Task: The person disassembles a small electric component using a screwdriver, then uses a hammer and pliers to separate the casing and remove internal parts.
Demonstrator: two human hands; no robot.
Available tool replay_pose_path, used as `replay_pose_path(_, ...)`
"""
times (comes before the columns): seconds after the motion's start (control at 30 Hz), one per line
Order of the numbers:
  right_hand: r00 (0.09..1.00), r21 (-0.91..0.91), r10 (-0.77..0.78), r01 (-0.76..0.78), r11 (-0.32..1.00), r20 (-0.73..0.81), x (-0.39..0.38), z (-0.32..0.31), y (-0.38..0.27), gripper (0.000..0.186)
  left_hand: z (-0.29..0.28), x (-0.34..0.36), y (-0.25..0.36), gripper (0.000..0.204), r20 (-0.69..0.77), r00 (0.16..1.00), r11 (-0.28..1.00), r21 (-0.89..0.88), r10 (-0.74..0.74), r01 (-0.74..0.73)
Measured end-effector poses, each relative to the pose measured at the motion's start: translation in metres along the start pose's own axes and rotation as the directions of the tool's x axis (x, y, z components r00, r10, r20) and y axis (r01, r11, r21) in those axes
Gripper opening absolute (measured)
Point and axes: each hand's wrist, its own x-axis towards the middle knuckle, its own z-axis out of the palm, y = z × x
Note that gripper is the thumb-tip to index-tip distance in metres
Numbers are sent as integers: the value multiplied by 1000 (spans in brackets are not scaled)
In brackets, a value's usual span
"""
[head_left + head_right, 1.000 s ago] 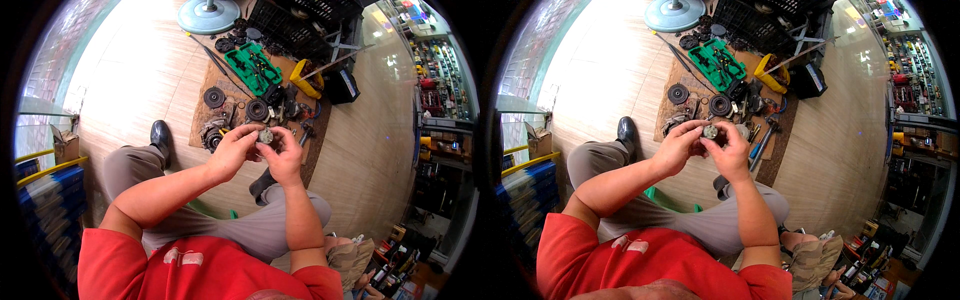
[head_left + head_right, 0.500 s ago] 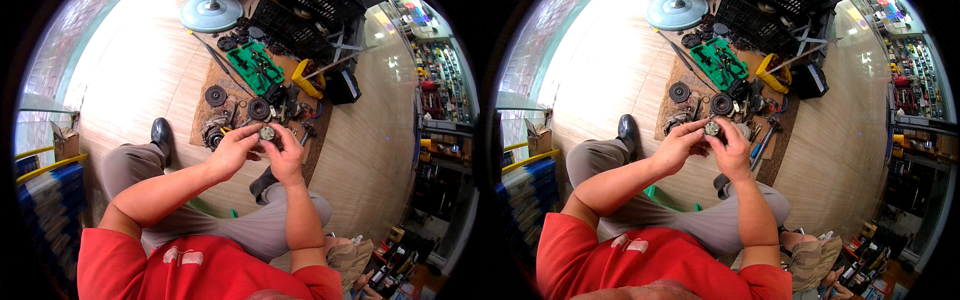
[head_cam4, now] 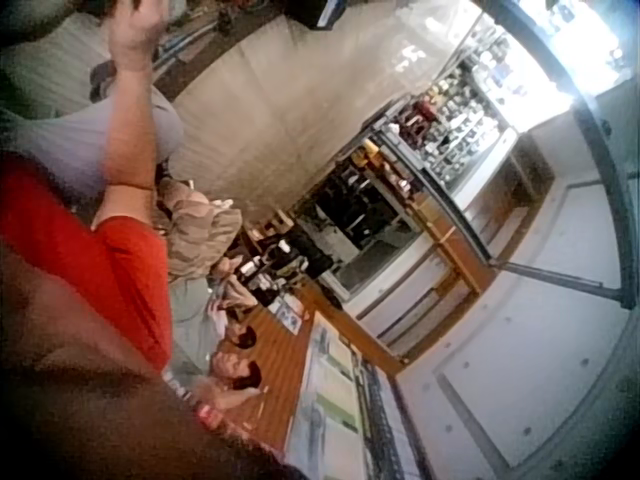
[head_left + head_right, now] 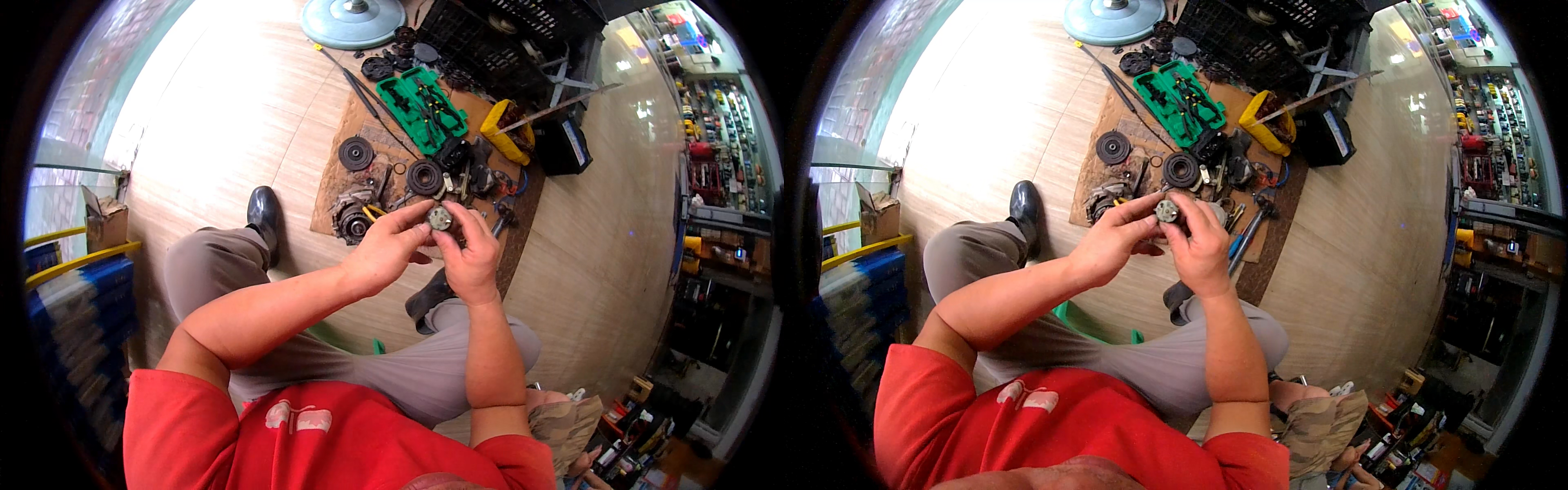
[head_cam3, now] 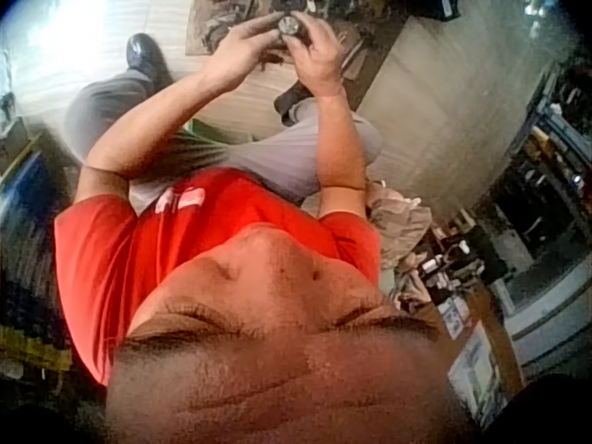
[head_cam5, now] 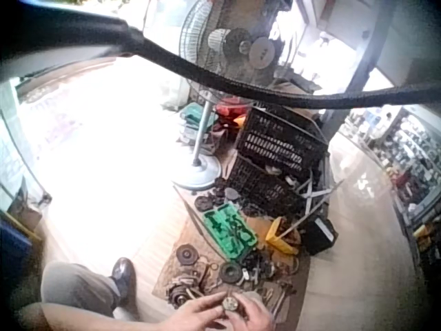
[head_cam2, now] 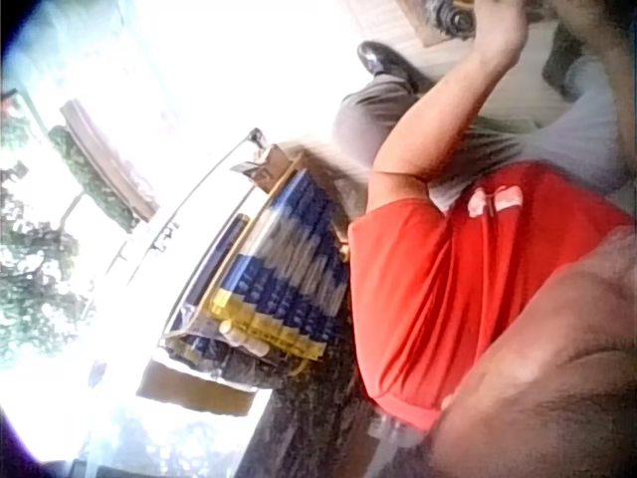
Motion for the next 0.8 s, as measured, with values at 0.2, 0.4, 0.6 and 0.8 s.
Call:
replay_pose_path(0.2,1000,-13,-23,23,1000,-17,0,1,1,44,2,-1,1,54,46,999,1000,-13,4,-4)
replay_pose_path(0.4,998,-28,-56,56,998,-34,0,1,2,44,1,-1,-2,56,80,997,1000,-22,-2,3)
replay_pose_path(0.6,997,-35,-62,61,998,-36,0,-2,0,43,4,-3,1,56,79,997,997,-75,-7,13)
replay_pose_path(0.8,999,15,-7,8,1000,-48,-2,1,2,40,1,-1,-2,52,85,996,999,-46,16,-12)
